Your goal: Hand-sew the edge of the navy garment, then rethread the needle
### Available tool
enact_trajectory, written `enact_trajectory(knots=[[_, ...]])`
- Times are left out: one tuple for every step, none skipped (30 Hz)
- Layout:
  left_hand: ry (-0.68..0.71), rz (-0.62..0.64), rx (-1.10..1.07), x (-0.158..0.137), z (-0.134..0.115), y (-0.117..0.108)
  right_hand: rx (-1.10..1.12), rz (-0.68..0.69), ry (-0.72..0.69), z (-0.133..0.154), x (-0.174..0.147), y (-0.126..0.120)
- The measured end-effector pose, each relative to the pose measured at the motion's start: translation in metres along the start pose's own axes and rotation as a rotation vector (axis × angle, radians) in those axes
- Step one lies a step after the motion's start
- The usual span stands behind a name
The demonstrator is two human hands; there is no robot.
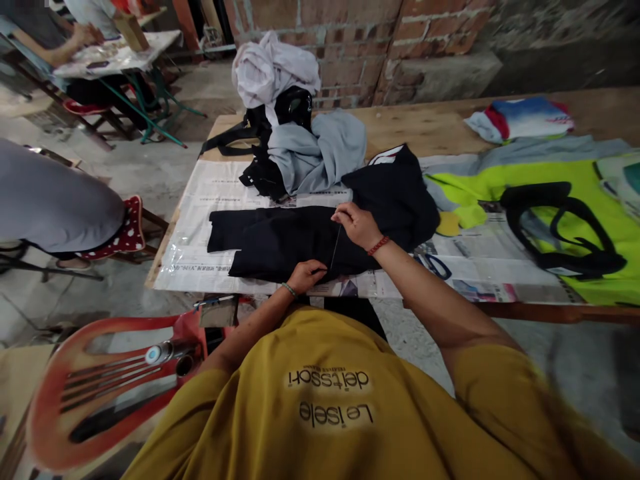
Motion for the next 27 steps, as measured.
enact_trajectory(knots=[[0.0,-0.003,-0.001,0.0,0.0,0.0,-0.155,0.011,-0.102,0.002,0.001,-0.001],[0.002,-0.006,-0.002,0.0,0.0,0.0,-0.287,0.031,-0.185,0.003,0.001,-0.002],[0.005,-0.007,-0.004,0.0,0.0,-0.001,-0.394,0.05,-0.245,0.004,0.002,-0.003],[0.007,-0.008,-0.005,0.0,0.0,-0.001,-0.479,0.059,-0.283,0.004,0.003,-0.006],[0.007,-0.009,-0.006,0.0,0.001,-0.001,-0.548,0.057,-0.303,0.003,0.004,-0.009],[0.005,-0.01,-0.007,0.0,0.001,-0.001,-0.606,0.046,-0.314,0.003,0.006,-0.013],[0.001,-0.013,-0.007,0.0,0.001,-0.001,-0.652,0.029,-0.319,0.003,0.007,-0.017],[-0.003,-0.015,-0.007,0.0,0.001,-0.001,-0.687,0.008,-0.322,0.003,0.009,-0.021],[-0.008,-0.019,-0.008,0.0,0.002,-0.001,-0.71,-0.011,-0.324,0.004,0.01,-0.024],[-0.011,-0.022,-0.008,0.0,0.002,-0.001,-0.722,-0.027,-0.325,0.005,0.01,-0.027],[-0.012,-0.025,-0.009,0.0,0.002,-0.001,-0.724,-0.039,-0.327,0.006,0.011,-0.029],[-0.012,-0.025,-0.011,0.0,0.002,-0.001,-0.719,-0.051,-0.326,0.008,0.01,-0.031],[-0.011,-0.027,-0.013,0.0,0.002,-0.001,-0.706,-0.064,-0.324,0.009,0.01,-0.032],[-0.012,-0.029,-0.015,0.0,0.003,-0.001,-0.682,-0.081,-0.32,0.01,0.009,-0.033],[-0.014,-0.034,-0.016,0.0,0.003,0.0,-0.642,-0.103,-0.312,0.011,0.01,-0.034],[-0.016,-0.038,-0.017,0.0,0.004,0.0,-0.578,-0.133,-0.293,0.011,0.011,-0.035],[-0.018,-0.042,-0.016,0.0,0.004,0.0,-0.484,-0.176,-0.257,0.009,0.013,-0.038],[-0.018,-0.043,-0.015,0.0,0.004,0.0,-0.361,-0.227,-0.201,0.007,0.016,-0.041],[-0.015,-0.041,-0.013,0.0,0.004,0.0,-0.214,-0.285,-0.129,0.002,0.02,-0.046],[-0.01,-0.037,-0.011,0.0,0.004,0.0,-0.053,-0.343,-0.048,-0.003,0.025,-0.051],[-0.005,-0.036,-0.01,0.0,0.004,0.0,0.104,-0.398,0.032,-0.009,0.03,-0.056],[-0.001,-0.037,-0.009,0.0,0.004,0.0,0.241,-0.448,0.099,-0.015,0.035,-0.062],[0.002,-0.041,-0.01,0.0,0.004,0.0,0.345,-0.482,0.149,-0.02,0.039,-0.067],[0.003,-0.044,-0.011,0.0,0.004,0.0,0.413,-0.496,0.183,-0.023,0.043,-0.071],[0.004,-0.045,-0.012,0.0,0.004,0.0,0.449,-0.495,0.208,-0.025,0.047,-0.075],[0.003,-0.044,-0.012,0.0,0.004,0.0,0.461,-0.483,0.225,-0.027,0.049,-0.078],[0.003,-0.04,-0.012,0.0,0.005,0.0,0.462,-0.469,0.239,-0.028,0.051,-0.081]])
Point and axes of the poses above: each hand's wrist, its own x-axis towards the middle knuckle, its own y-axis out of the palm, z = x × y, the point moved 4 cm from there along x, towards the middle knuckle, and after that the axes turned 3 degrees about y, right-handed, at the moved point
